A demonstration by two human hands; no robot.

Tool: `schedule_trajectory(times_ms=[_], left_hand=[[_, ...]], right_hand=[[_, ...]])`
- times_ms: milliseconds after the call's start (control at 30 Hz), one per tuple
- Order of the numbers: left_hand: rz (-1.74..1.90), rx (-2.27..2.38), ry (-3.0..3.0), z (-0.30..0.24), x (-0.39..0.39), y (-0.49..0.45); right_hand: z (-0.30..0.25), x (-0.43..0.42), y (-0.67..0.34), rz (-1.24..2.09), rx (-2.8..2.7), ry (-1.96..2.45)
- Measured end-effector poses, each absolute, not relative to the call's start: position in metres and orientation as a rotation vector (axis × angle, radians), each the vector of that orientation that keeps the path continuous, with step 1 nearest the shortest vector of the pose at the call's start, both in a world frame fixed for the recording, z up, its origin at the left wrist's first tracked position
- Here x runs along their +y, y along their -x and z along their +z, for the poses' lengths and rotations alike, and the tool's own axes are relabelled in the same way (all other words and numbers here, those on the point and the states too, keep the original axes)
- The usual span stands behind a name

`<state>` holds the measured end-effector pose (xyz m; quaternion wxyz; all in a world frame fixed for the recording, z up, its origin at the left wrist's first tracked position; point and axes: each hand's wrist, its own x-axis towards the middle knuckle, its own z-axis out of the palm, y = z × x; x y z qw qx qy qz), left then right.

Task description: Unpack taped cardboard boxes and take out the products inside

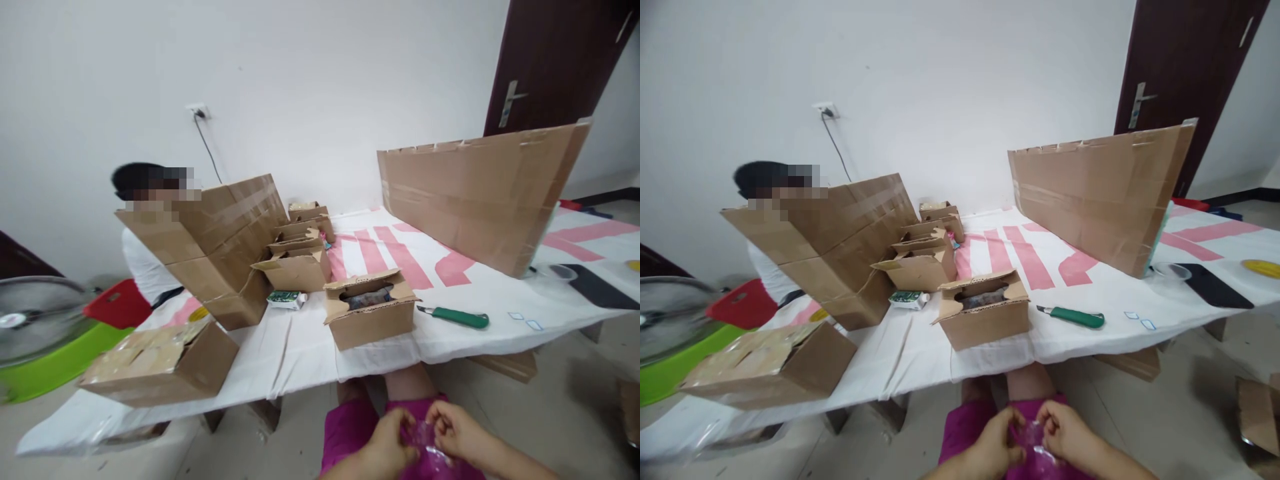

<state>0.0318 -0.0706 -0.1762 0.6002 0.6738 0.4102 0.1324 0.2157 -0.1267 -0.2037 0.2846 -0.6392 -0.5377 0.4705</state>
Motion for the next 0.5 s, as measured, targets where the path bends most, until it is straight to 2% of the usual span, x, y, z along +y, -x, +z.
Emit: schedule_trajectory(times_ms=[67, 133, 267, 367, 500], left_hand=[[0.263, 0.917, -1.654, -0.174, -0.072, -0.024], [0.376, 0.820, -1.864, -0.152, -0.066, -0.012], [1.189, 0.630, -2.278, -0.076, -0.033, 0.020], [1.655, 0.932, -2.161, -0.033, 0.005, 0.042], [1.561, 1.094, -2.209, -0.022, 0.035, 0.051]], right_hand=[[-0.228, -0.140, -0.224, 1.016, -1.621, 1.920], [-0.240, -0.151, -0.236, 0.857, -1.748, 2.040], [-0.241, -0.157, -0.255, 0.909, -1.759, 2.101], [-0.245, -0.153, -0.260, 0.965, -1.715, 2.066], [-0.250, -0.151, -0.253, 0.957, -1.703, 1.980]])
